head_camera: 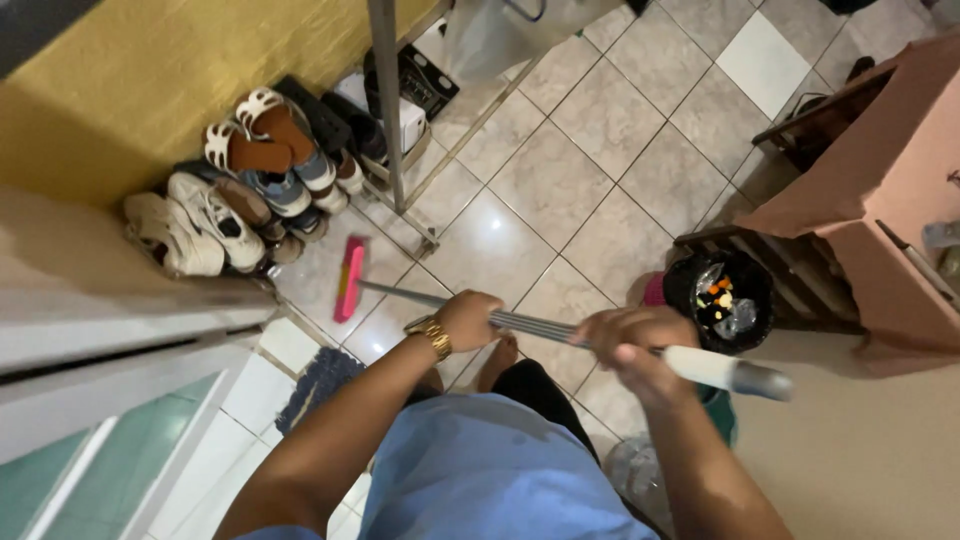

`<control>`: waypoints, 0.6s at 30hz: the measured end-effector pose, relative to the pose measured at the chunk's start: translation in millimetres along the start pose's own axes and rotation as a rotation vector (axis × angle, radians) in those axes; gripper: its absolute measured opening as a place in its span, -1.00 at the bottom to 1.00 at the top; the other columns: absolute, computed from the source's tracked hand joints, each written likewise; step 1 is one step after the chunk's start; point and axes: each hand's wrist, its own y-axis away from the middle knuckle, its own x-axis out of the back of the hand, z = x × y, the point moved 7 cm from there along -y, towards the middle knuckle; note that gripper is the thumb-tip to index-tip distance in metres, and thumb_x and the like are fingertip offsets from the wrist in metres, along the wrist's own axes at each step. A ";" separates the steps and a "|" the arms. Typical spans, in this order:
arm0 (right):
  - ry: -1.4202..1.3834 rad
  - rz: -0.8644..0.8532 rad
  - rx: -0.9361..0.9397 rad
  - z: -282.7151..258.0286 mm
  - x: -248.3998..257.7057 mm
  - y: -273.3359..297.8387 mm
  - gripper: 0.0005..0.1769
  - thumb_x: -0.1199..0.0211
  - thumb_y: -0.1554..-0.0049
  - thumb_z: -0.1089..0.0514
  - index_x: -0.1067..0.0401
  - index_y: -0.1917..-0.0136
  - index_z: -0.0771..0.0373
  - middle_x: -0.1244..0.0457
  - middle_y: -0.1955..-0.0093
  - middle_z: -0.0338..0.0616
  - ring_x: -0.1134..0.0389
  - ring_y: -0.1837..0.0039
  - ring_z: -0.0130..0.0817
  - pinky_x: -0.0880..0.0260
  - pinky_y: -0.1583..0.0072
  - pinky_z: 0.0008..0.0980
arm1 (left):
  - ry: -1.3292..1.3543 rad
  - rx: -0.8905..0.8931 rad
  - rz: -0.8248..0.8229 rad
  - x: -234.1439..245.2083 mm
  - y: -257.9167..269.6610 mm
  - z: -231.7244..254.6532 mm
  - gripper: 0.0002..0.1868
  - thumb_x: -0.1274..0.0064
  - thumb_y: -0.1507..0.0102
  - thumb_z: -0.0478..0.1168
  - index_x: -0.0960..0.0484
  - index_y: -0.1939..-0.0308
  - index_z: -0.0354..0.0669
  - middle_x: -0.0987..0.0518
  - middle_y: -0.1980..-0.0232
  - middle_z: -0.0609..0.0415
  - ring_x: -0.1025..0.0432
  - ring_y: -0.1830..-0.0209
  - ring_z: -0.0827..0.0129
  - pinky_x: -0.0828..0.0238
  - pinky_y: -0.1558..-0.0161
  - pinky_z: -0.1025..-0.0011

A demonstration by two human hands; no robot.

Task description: Sweeping the tiled floor using a pink broom to collect debris.

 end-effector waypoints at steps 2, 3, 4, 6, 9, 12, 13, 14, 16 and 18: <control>-0.012 0.012 -0.003 30.4 -4.1 7.3 -0.51 -0.20 -0.21 0.15 -0.16 0.50 0.24 -0.14 0.49 -0.10 -0.20 0.37 -0.28 -0.44 0.05 -0.11 | -0.007 0.062 0.014 -18.8 -1.4 -36.8 -0.73 -0.28 -0.12 -0.06 -0.62 0.37 -0.17 -0.63 0.30 -0.12 -0.55 0.20 -0.03 -0.49 0.10 0.10; -0.029 0.009 -0.016 48.1 -7.6 9.2 -0.53 -0.19 -0.21 0.15 -0.17 0.48 0.28 -0.17 0.45 -0.05 -0.25 0.32 -0.23 -0.48 0.01 -0.08 | -0.004 0.133 0.039 -26.0 1.4 -59.8 -0.78 -0.26 -0.12 -0.10 -0.62 0.36 -0.16 -0.63 0.29 -0.11 -0.55 0.20 -0.02 -0.49 0.11 0.10; -0.040 0.007 -0.010 58.5 -9.4 20.2 -0.53 -0.19 -0.21 0.15 -0.17 0.48 0.28 -0.17 0.45 -0.05 -0.25 0.32 -0.23 -0.48 0.01 -0.08 | -0.013 0.142 0.042 -40.6 6.7 -68.9 -0.78 -0.26 -0.12 -0.10 -0.62 0.36 -0.16 -0.63 0.29 -0.11 -0.55 0.20 -0.02 -0.49 0.11 0.10; -0.115 0.064 -0.137 89.2 -2.6 32.8 -0.55 -0.21 -0.18 0.21 -0.18 0.49 0.34 -0.21 0.37 0.09 -0.27 0.23 -0.11 -0.35 0.06 -0.11 | -0.102 0.217 0.102 -57.2 7.2 -91.1 -0.87 -0.24 -0.11 -0.16 -0.67 0.33 -0.09 -0.64 0.22 -0.07 -0.51 0.11 -0.04 -0.33 0.06 -0.07; -0.115 -0.016 -0.126 92.0 6.4 39.9 -0.56 -0.18 -0.20 0.25 -0.16 0.47 0.36 -0.16 0.37 0.03 -0.19 0.21 -0.18 -0.29 0.02 -0.13 | -0.003 0.256 0.156 -78.1 2.0 -101.2 -0.86 -0.16 -0.13 -0.20 -0.65 0.25 -0.10 -0.63 0.11 -0.11 -0.50 0.04 -0.03 -0.46 -0.02 0.12; -0.189 -0.004 -0.118 99.6 35.7 45.5 -0.54 -0.19 -0.18 0.25 -0.03 0.45 0.28 -0.13 0.38 -0.03 -0.13 0.23 -0.22 -0.26 0.04 -0.16 | -0.152 0.212 0.145 -94.6 -20.3 -109.0 -0.84 -0.20 -0.12 -0.19 -0.66 0.23 -0.09 -0.60 0.06 -0.16 -0.46 -0.01 -0.07 -0.42 -0.07 0.11; -0.193 -0.025 -0.093 99.3 45.4 46.1 -0.54 -0.19 -0.18 0.25 -0.03 0.45 0.28 -0.13 0.38 -0.03 -0.13 0.23 -0.22 -0.26 0.04 -0.16 | -0.173 0.214 0.170 -92.1 -27.7 -104.8 -0.84 -0.20 -0.12 -0.19 -0.66 0.23 -0.09 -0.60 0.06 -0.16 -0.46 -0.01 -0.07 -0.42 -0.07 0.11; -0.198 -0.028 -0.073 99.4 57.6 47.1 -0.53 -0.18 -0.18 0.27 -0.06 0.48 0.31 -0.13 0.41 -0.04 -0.14 0.26 -0.21 -0.26 0.07 -0.17 | -0.184 0.232 0.130 -94.9 -36.6 -101.8 -0.84 -0.20 -0.16 -0.16 -0.65 0.24 -0.11 -0.57 0.05 -0.19 -0.44 -0.02 -0.08 -0.41 -0.08 0.10; -0.212 -0.048 -0.050 96.4 76.6 50.5 -0.53 -0.16 -0.19 0.28 -0.10 0.50 0.34 -0.12 0.44 -0.04 -0.14 0.29 -0.21 -0.26 0.09 -0.17 | -0.197 0.263 0.104 -101.2 -46.8 -90.5 -0.83 -0.20 -0.20 -0.13 -0.64 0.24 -0.13 -0.55 0.04 -0.21 -0.43 -0.02 -0.09 -0.40 -0.08 0.10; -0.255 -0.059 -0.122 98.3 95.5 51.8 -0.50 -0.16 -0.19 0.31 0.00 0.47 0.33 -0.06 0.44 -0.05 -0.08 0.30 -0.22 -0.17 0.17 -0.21 | -0.162 0.313 0.047 -107.3 -58.6 -78.9 -0.85 -0.14 -0.22 -0.15 -0.65 0.21 -0.11 -0.53 0.04 -0.20 -0.43 0.00 -0.08 -0.41 -0.06 0.12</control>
